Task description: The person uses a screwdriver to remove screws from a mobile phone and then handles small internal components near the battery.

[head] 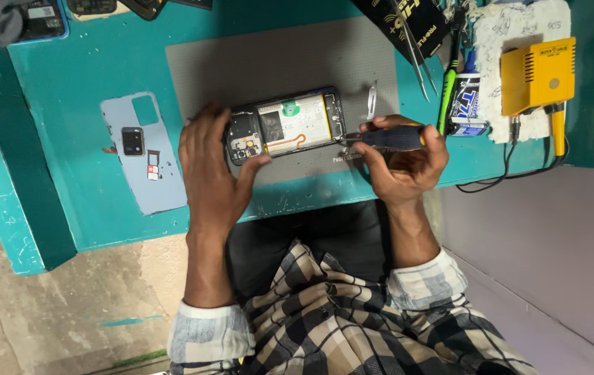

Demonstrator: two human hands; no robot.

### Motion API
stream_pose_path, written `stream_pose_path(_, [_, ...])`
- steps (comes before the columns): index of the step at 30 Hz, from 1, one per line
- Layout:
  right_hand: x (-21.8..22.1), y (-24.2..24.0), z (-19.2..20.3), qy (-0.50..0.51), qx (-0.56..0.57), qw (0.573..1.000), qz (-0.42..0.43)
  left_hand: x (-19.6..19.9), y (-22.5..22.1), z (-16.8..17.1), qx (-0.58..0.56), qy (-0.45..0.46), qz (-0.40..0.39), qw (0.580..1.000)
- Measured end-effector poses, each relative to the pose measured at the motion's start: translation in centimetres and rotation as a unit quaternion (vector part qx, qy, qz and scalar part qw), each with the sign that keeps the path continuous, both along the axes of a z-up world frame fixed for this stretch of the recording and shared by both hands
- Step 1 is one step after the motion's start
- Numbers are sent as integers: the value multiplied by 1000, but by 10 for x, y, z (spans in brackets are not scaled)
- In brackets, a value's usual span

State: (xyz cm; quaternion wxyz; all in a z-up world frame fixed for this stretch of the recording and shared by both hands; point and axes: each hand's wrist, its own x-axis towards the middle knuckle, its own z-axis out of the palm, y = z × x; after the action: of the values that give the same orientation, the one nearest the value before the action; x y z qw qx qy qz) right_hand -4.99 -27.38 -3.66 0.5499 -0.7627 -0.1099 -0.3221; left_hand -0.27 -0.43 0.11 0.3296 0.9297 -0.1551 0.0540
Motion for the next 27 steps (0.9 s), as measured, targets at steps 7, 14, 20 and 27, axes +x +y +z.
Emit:
stream_pose_path(7, [0, 0, -2, 14, 7, 1000, 17, 3, -1, 6, 25, 42, -8, 999])
stream_pose_path(14, [4, -5, 14, 74, 50, 990, 107, 1, -2, -2, 43, 23, -1, 999])
stream_pose_path(20, [28, -8, 37, 76, -27, 988, 134, 1, -3, -2, 51, 13, -1, 999])
stream_pose_path(27, [32, -5, 46, 128, -7, 981, 148, 2, -3, 0, 50, 6, 2, 999])
